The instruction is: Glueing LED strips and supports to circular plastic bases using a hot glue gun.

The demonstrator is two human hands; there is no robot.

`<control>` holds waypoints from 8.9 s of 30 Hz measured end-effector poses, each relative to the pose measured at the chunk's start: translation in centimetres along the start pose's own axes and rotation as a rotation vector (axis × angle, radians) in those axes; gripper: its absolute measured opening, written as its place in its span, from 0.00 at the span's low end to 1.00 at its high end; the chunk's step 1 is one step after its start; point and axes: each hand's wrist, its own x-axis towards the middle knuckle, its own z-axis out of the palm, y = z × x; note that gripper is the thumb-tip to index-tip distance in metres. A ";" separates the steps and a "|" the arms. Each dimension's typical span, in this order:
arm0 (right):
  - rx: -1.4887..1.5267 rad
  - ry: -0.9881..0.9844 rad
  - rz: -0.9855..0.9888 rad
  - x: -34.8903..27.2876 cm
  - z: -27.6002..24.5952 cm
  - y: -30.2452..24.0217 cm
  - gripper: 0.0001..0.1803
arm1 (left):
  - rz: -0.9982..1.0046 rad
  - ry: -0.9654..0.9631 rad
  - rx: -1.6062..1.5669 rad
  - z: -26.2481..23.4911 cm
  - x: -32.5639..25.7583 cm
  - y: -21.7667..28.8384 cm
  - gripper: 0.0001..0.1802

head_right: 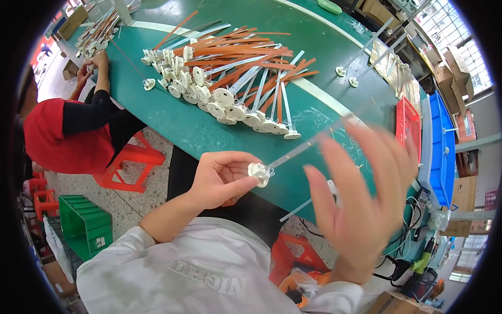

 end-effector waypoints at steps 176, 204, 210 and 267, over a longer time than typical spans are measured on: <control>1.016 -0.427 1.056 -11.6 9.3 -5.5 0.18 | 0.643 -0.535 1.102 -1.8 8.7 -1.2 0.09; 1.064 -0.201 0.965 -10.6 9.5 -5.5 0.08 | 0.574 -0.452 1.135 -1.0 7.9 -0.5 0.09; 1.145 -0.157 0.981 -11.1 9.7 -5.6 0.08 | 0.549 -0.488 1.100 -0.4 7.9 0.7 0.05; 1.121 -0.453 1.081 -11.4 9.3 -4.6 0.13 | 0.522 -0.607 1.209 0.0 8.3 1.7 0.09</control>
